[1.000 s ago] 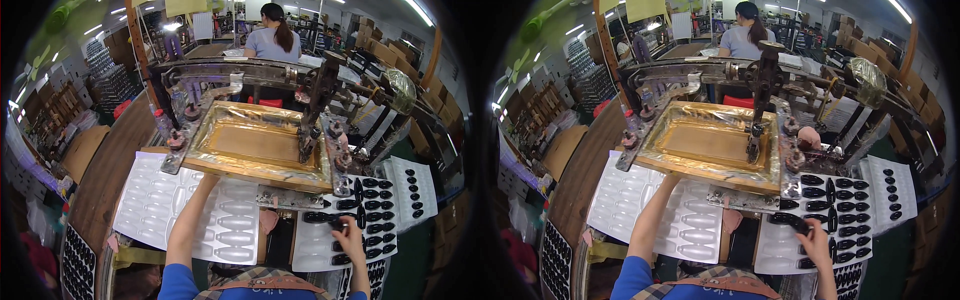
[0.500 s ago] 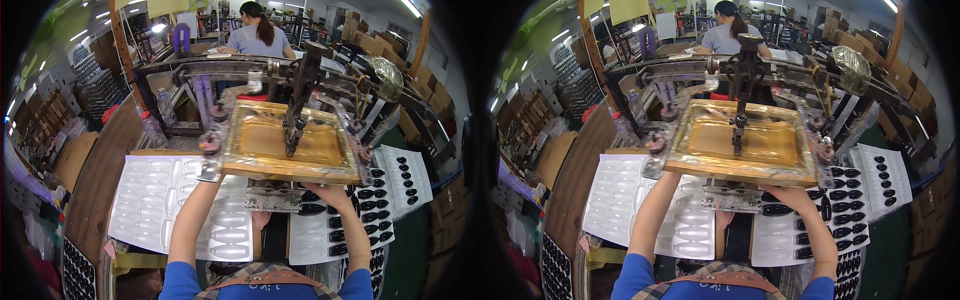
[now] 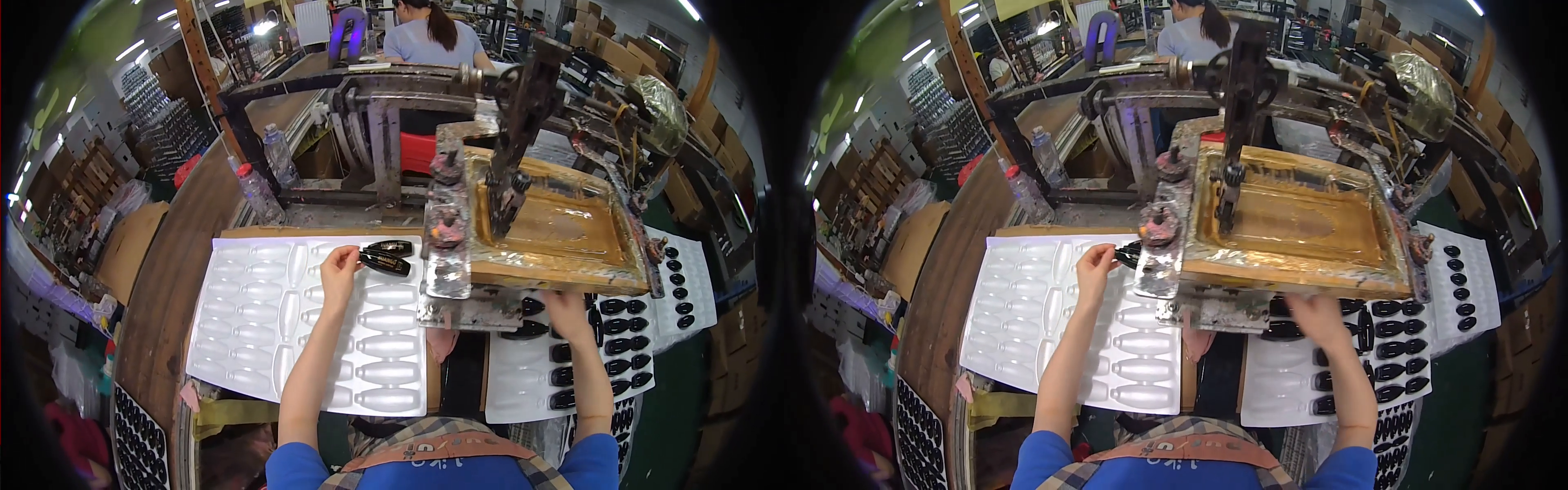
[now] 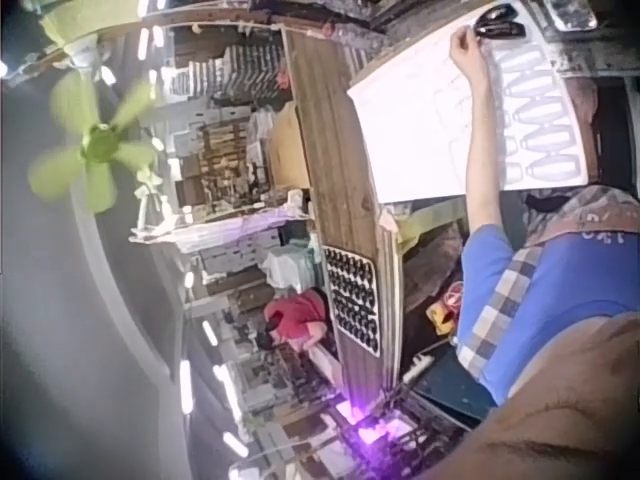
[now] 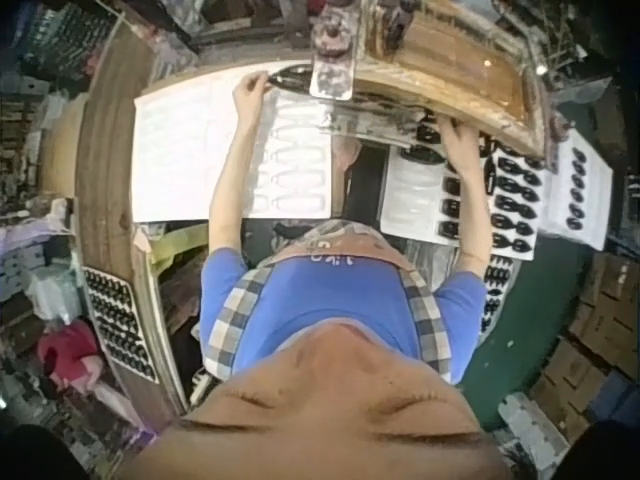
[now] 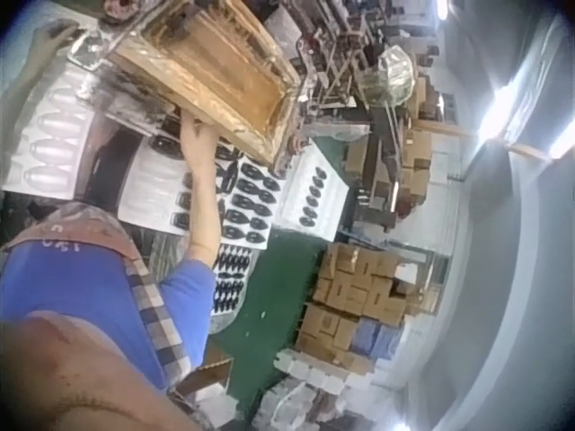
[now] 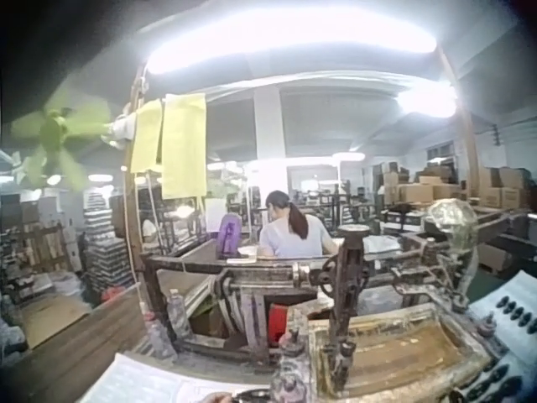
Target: Manually screen printing logos onto small black plastic objects using a manual printing machine.
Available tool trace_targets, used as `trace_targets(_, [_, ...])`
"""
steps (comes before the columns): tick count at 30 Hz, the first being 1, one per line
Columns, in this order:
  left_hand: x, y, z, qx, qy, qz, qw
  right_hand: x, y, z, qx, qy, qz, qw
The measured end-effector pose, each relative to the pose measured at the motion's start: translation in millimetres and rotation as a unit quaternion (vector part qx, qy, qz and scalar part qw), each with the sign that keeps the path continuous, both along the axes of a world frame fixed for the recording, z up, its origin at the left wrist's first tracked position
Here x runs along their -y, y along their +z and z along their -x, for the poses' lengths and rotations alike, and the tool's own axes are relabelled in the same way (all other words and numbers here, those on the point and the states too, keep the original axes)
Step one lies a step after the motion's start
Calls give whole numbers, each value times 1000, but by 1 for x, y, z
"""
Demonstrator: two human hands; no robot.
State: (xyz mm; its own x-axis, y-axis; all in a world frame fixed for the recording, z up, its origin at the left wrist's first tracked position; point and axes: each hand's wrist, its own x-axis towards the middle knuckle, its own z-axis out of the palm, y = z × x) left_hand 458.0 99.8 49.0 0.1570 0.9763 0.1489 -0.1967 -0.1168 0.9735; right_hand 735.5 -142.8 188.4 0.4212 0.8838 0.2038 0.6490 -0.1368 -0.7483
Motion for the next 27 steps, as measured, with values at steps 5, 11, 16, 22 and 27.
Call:
trace_targets(5, [7, -25, -12, -31, 71, 29, 997, 21, -28, -10, 92, 46, 165, 981])
trace_targets(11, [20, -11, -8, -286, 86, -102, 949, 47, -71, -9, 278, 77, 162, 944])
trace_targets(16, [15, 0, 2, -350, 117, -242, 897, 58, -50, -17, 143, 40, 75, 986])
trace_targets(22, [32, 75, -13, -350, 119, -377, 849, 78, 1, -29, 8, -13, -46, 999])
trace_targets(27, [24, 93, -26, -223, 46, -307, 924, 44, 15, -19, -20, 17, -87, 996])
